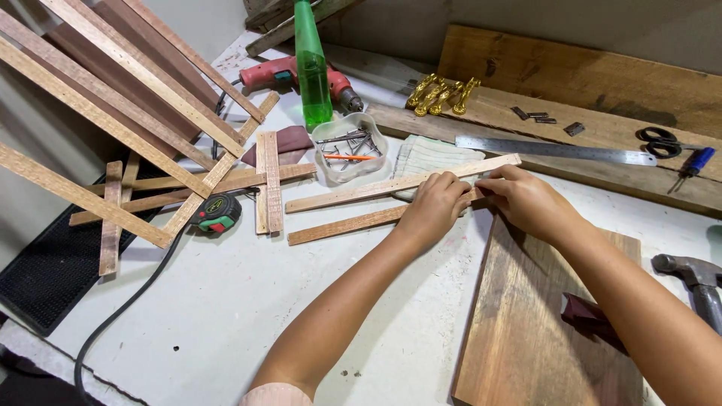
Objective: Sand wood pieces to prepare them for furniture assembly.
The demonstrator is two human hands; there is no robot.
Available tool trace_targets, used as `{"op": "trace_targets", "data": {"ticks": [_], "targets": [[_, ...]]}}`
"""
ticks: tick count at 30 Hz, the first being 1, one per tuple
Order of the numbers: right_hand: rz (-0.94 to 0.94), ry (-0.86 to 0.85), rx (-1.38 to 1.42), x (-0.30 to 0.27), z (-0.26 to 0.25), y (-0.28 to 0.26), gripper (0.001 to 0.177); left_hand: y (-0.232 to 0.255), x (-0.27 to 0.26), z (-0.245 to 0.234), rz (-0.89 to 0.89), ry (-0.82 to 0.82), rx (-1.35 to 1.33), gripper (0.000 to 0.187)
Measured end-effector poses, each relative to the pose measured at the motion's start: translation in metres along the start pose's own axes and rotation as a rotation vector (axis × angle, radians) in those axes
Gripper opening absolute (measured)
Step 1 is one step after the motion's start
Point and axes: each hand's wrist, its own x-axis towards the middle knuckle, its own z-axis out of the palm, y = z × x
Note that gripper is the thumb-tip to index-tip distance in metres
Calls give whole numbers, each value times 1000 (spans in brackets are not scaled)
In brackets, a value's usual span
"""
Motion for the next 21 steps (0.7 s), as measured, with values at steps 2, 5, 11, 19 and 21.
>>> {"op": "trace_targets", "data": {"ticks": [2, 5, 11, 19, 21], "targets": [[5, 2, 26, -3, -5, -2, 32, 2, 0, -1, 5, 12, 13, 30], [25, -6, 62, -16, -20, -14, 35, 15, -1, -8, 9, 23, 54, 31], [117, -64, -90, -66, -47, -30, 36, 46, -10, 13, 75, -82, 123, 39], [333, -214, -122, -147, -88, -59, 36, 132, -33, 16, 169, -295, 25, 66], [468, -341, -129, -166, -95, -68, 50, 141, -36, 25, 203, -353, 9, 69]]}}
